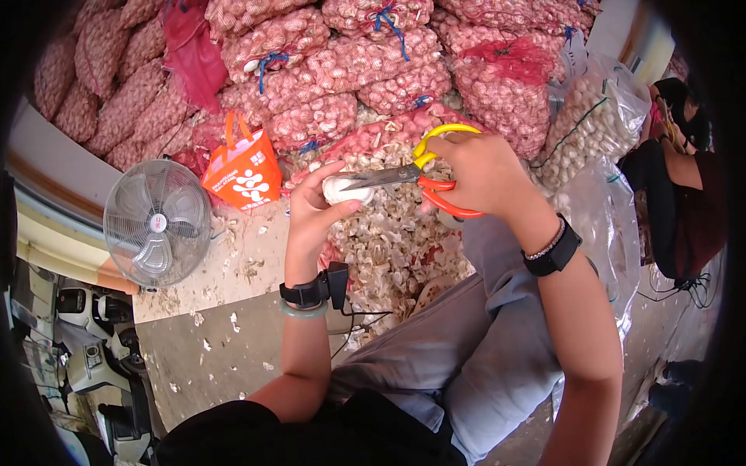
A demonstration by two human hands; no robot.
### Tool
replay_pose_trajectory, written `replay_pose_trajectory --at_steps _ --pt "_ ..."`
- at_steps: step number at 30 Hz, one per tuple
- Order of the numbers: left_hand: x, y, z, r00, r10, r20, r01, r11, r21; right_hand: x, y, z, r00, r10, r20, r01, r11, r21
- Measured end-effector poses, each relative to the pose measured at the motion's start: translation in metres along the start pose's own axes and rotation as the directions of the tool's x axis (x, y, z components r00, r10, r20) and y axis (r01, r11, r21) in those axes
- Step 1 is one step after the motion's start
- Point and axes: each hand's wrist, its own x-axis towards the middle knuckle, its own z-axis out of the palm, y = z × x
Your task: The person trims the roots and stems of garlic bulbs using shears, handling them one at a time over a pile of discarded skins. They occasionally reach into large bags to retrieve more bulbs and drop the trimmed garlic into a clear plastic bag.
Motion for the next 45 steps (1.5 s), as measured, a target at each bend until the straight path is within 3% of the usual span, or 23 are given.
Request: replay_pose_trajectory --at_steps 1,5,10,21,26,32,34,35,37,38,41,42,45 --pt "0.000 0.001 0.000 1.000 -0.004 -0.012 0.004 1.000 -0.006 0.000 0.001 0.002 0.995 -0.060 -0.081 0.060 0.998 -0.003" --pt "0.001 -0.002 -0.001 0.999 0.033 -0.001 -0.033 0.998 0.047 0.002 0.001 0.001 0.991 -0.077 -0.110 0.077 0.997 -0.010" --pt "0.001 -0.003 -0.002 0.999 0.047 -0.017 -0.046 0.996 0.079 -0.002 0.001 0.001 1.000 0.009 0.017 -0.008 0.999 -0.041" --pt "0.000 -0.004 0.000 0.999 0.009 -0.034 -0.007 0.998 0.069 -0.002 0.001 0.006 0.998 0.055 -0.020 -0.055 0.998 -0.015" --pt "0.000 -0.001 0.004 0.997 0.080 0.023 -0.081 0.994 0.070 -0.004 0.008 0.010 0.995 0.102 0.008 -0.101 0.992 -0.079" --pt "0.001 -0.006 0.007 0.998 0.067 0.007 -0.067 0.990 0.121 0.002 -0.001 0.004 0.971 0.233 0.044 -0.237 0.966 0.107" --pt "0.001 -0.008 0.012 0.998 0.051 0.024 -0.054 0.986 0.157 0.004 -0.003 0.011 0.987 0.161 0.023 -0.159 0.925 0.346" --pt "0.001 -0.008 0.014 0.999 0.035 0.034 -0.041 0.980 0.196 0.004 -0.005 0.014 0.986 0.167 0.024 -0.165 0.924 0.344" --pt "0.001 -0.010 0.019 0.999 0.021 0.031 -0.026 0.982 0.185 0.006 -0.011 0.020 0.992 0.088 -0.085 -0.032 0.856 0.516" --pt "0.002 -0.011 0.021 0.998 0.016 0.059 -0.027 0.980 0.196 0.007 -0.016 0.015 0.992 0.123 0.000 -0.102 0.821 0.562" --pt "0.001 -0.011 0.031 0.995 -0.015 0.098 -0.003 0.982 0.187 0.008 -0.023 0.026 0.988 0.147 -0.039 -0.081 0.727 0.682" --pt "0.001 -0.010 0.034 0.994 -0.039 0.103 0.020 0.985 0.172 0.007 -0.024 0.026 0.989 0.148 0.030 -0.123 0.680 0.722" --pt "0.000 -0.011 0.040 0.995 -0.040 0.095 0.019 0.978 0.206 0.006 -0.026 0.032 0.993 0.111 -0.030 -0.054 0.682 0.729"
